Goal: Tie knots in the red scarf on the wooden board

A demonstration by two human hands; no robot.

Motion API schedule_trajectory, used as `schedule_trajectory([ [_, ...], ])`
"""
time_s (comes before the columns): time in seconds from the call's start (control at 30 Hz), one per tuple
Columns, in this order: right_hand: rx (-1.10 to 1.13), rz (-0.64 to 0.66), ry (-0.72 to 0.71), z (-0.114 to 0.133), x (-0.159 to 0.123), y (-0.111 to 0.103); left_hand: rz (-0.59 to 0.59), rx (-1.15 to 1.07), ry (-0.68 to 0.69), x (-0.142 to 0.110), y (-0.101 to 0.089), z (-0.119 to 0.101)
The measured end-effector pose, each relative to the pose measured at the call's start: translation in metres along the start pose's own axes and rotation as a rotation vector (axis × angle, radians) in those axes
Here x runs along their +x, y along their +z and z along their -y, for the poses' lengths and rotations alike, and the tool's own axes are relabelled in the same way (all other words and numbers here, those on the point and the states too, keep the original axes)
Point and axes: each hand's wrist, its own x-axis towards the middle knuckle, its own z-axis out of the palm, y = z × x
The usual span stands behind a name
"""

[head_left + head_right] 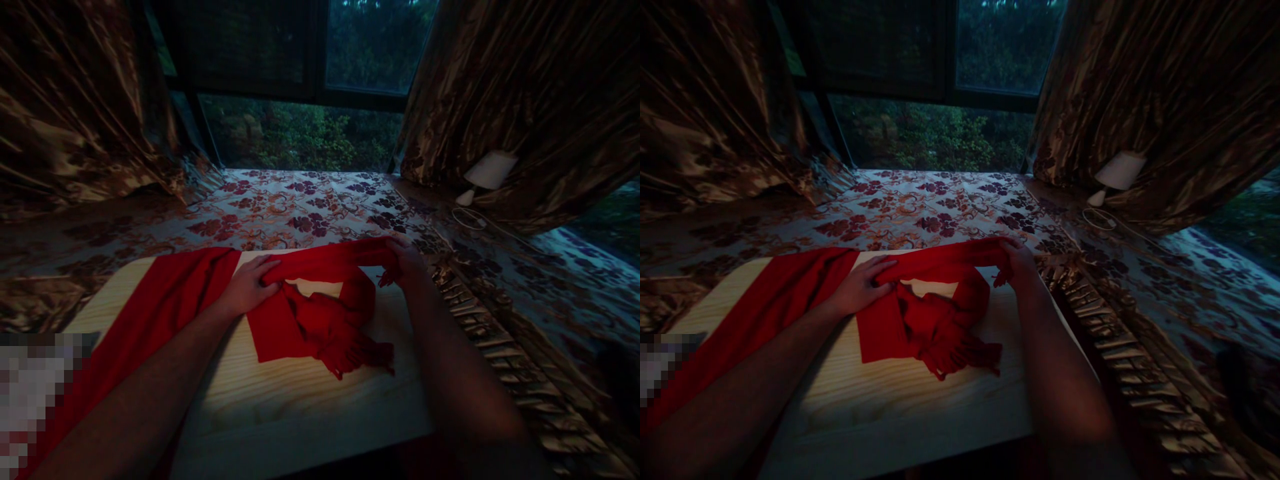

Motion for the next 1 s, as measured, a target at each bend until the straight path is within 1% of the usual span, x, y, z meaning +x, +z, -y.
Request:
schedule_trajectory([
  [0.07,-0.144,-0.003,0.070,-0.004,-0.001,-0.006,-0.011,0.007,-0.001,0.000,0.001,0.000],
  [0.13,-0.365,-0.030,0.130,-0.007,-0.004,-0.011,-0.013,0.026,-0.001,0.000,0.001,0.000],
  [0.2,-0.534,-0.042,0.127,-0.008,-0.005,-0.014,-0.007,0.042,-0.004,0.000,0.001,0.000],
  [0.27,-0.538,-0.012,0.091,-0.006,-0.006,-0.015,0.002,0.047,-0.010,0.000,0.000,-0.001],
  [0.37,-0.401,0.037,0.066,-0.001,-0.005,-0.016,0.006,0.046,-0.018,0.000,0.000,-0.001],
  [0.4,-0.411,0.033,0.069,0.000,-0.006,-0.017,0.007,0.046,-0.020,0.000,0.000,-0.002],
  [0.43,-0.474,0.011,0.072,0.000,-0.006,-0.019,0.009,0.048,-0.023,0.000,0.000,-0.002],
  [0.5,-0.696,-0.040,0.071,-0.001,-0.008,-0.022,0.016,0.055,-0.027,0.000,0.000,-0.002],
  [0.57,-0.908,-0.055,0.069,-0.004,-0.010,-0.026,0.021,0.066,-0.027,0.001,0.000,-0.002],
  [0.6,-0.971,-0.045,0.070,-0.005,-0.010,-0.028,0.023,0.070,-0.025,0.001,0.000,-0.002],
  [0.7,-1.059,-0.038,0.044,-0.003,-0.010,-0.034,0.032,0.082,-0.027,0.001,-0.001,-0.003],
  [0.8,-1.202,-0.150,-0.045,0.001,-0.009,-0.043,0.040,0.084,-0.034,0.001,-0.002,-0.003],
  [0.9,-1.341,-0.332,-0.121,0.002,-0.009,-0.050,0.029,0.074,-0.032,0.001,-0.001,-0.002],
  [0.97,-1.337,-0.424,-0.196,0.000,-0.011,-0.048,0.023,0.071,-0.027,0.001,0.000,-0.001],
  [1.0,-1.306,-0.425,-0.246,-0.002,-0.012,-0.044,0.022,0.070,-0.023,0.001,0.000,0.000],
])
